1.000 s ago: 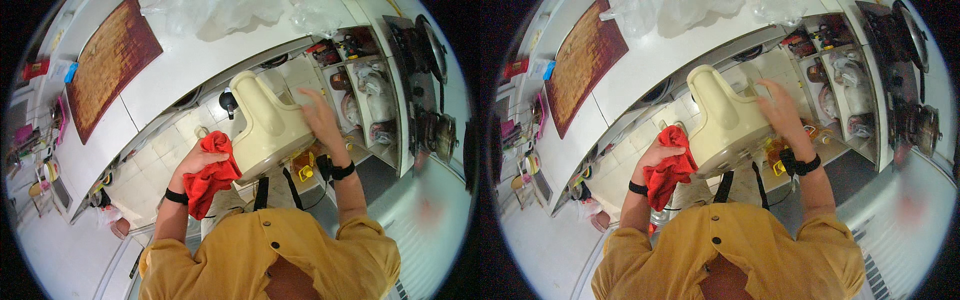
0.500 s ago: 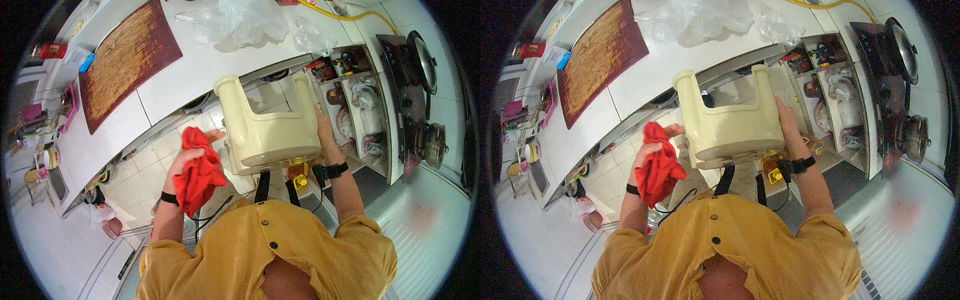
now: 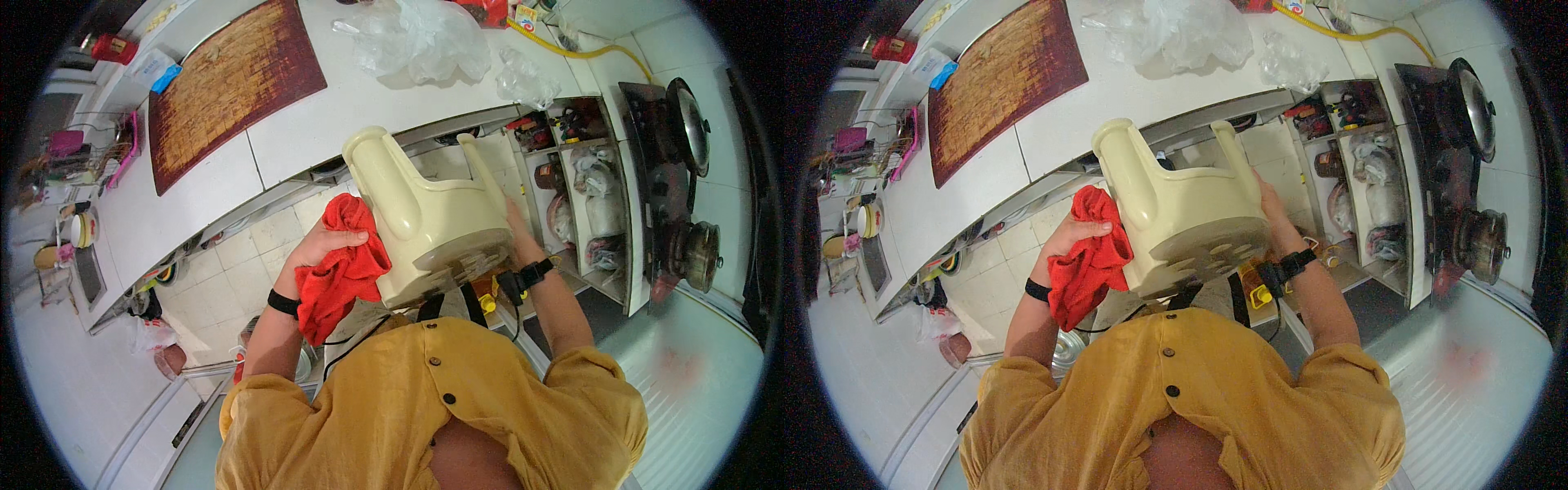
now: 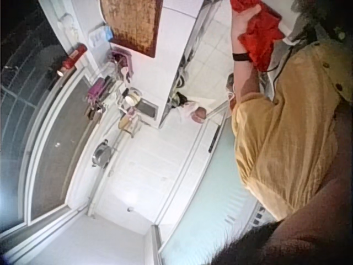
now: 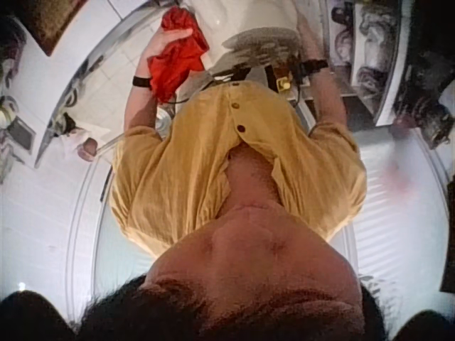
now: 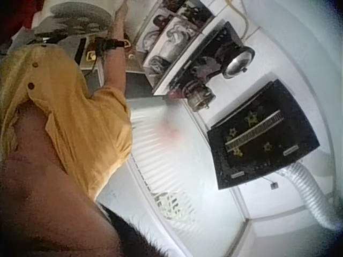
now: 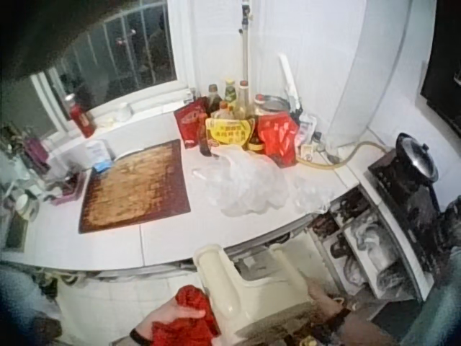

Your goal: The person wipes the exterior of several kitchen items using a red cloth. They clean a large plastic bottle, a rice cooker, stacked metal bowls, and a kettle, then place each item back on the shelves.

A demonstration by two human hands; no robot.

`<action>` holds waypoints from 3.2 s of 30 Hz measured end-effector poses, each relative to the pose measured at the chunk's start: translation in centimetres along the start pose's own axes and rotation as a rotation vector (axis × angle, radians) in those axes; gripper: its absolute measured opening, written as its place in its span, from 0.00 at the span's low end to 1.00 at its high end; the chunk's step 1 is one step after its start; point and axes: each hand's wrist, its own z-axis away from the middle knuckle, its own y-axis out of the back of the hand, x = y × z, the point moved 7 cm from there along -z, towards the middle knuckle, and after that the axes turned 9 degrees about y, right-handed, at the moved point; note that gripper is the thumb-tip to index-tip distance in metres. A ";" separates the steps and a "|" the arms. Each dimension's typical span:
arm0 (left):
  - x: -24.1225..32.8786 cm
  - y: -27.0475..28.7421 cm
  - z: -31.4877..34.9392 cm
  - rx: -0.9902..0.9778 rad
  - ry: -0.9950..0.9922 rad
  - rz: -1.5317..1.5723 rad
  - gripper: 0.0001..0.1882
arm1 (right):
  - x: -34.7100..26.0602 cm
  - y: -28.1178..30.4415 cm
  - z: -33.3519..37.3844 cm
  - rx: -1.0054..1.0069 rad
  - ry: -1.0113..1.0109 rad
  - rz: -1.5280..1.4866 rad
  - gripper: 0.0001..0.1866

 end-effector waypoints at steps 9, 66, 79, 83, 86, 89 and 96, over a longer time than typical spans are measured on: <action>1.8 -1.1 1.2 0.005 -0.048 -0.110 0.17 | -5.2 -0.6 -0.9 0.020 0.032 0.033 0.27; 2.0 2.2 5.2 0.070 -0.148 0.388 0.18 | -16.6 -8.3 4.7 0.022 0.217 -0.050 0.26; 4.2 0.6 4.5 0.114 -0.295 0.161 0.11 | -10.3 -6.1 0.6 0.008 0.165 -0.243 0.24; 4.3 -0.1 5.1 0.004 -0.200 0.128 0.15 | -8.5 -5.7 0.8 -0.034 0.025 -0.455 0.23; 3.8 -0.5 5.2 -0.023 -0.079 -0.016 0.21 | -8.0 -6.3 1.8 -0.109 -0.086 -0.583 0.23; 4.0 -0.8 4.8 0.058 -0.141 -0.223 0.17 | -7.5 -6.6 2.5 -0.092 -0.181 -0.620 0.24; 4.5 -1.2 3.9 0.167 -0.272 -0.276 0.15 | -6.2 -6.0 2.8 -0.058 -0.179 -0.565 0.26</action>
